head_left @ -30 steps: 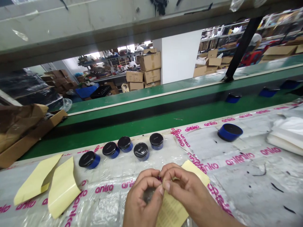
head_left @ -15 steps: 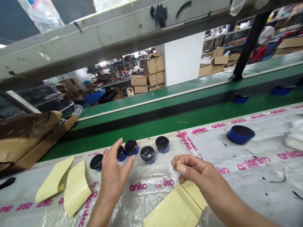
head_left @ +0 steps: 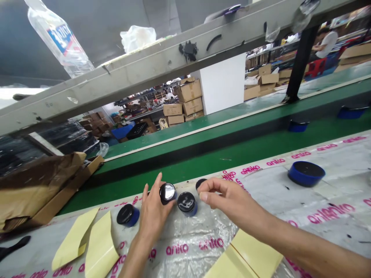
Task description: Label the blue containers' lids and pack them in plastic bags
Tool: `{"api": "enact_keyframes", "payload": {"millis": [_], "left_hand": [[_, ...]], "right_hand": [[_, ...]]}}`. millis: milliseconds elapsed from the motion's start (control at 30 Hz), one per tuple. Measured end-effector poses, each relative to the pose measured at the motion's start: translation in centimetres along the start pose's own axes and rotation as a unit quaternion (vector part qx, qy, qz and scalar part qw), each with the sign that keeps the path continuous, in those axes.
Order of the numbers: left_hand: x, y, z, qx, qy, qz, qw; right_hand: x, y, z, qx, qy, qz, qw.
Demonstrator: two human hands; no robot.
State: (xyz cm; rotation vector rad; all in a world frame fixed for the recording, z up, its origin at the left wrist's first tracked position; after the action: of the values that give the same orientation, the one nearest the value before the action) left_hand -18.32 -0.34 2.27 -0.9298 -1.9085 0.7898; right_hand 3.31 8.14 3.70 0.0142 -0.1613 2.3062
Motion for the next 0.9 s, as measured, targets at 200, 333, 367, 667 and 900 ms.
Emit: {"api": "enact_keyframes", "payload": {"millis": [200, 333, 367, 667, 900], "left_hand": [[-0.3, -1.1, -1.2, -0.13, -0.049, -0.082, 0.987], [-0.9, -1.4, -1.6, -0.165, -0.058, -0.123, 0.977], [-1.1, -1.4, -1.6, -0.169, -0.062, -0.129, 0.975], [-1.8, -1.2, -1.7, -0.16, -0.042, -0.158, 0.973], [-1.9, -0.9, -1.8, -0.14, -0.016, -0.154, 0.978]], "right_hand": [[4.2, 2.6, 2.8, -0.101, -0.128, -0.029, 0.986], [5.9, 4.6, 2.7, -0.097, -0.151, -0.013, 0.984], [6.1, 5.1, 2.4, -0.091, -0.145, -0.005, 0.985], [6.6, 6.5, 1.0, -0.071, -0.117, 0.017, 0.99], [6.9, 6.6, 0.3, -0.064, -0.108, 0.005, 0.992]]}}
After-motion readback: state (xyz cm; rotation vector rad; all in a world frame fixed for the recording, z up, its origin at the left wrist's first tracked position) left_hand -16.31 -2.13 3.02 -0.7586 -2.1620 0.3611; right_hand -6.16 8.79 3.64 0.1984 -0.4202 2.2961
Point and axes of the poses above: each hand's wrist, its own x-axis towards the middle knuckle, its own y-axis out of the palm, z = x × y, the point moved 6 cm from there along x, towards the middle knuckle, and after that the axes turned 7 degrees about -x, right-handed, at the moved point
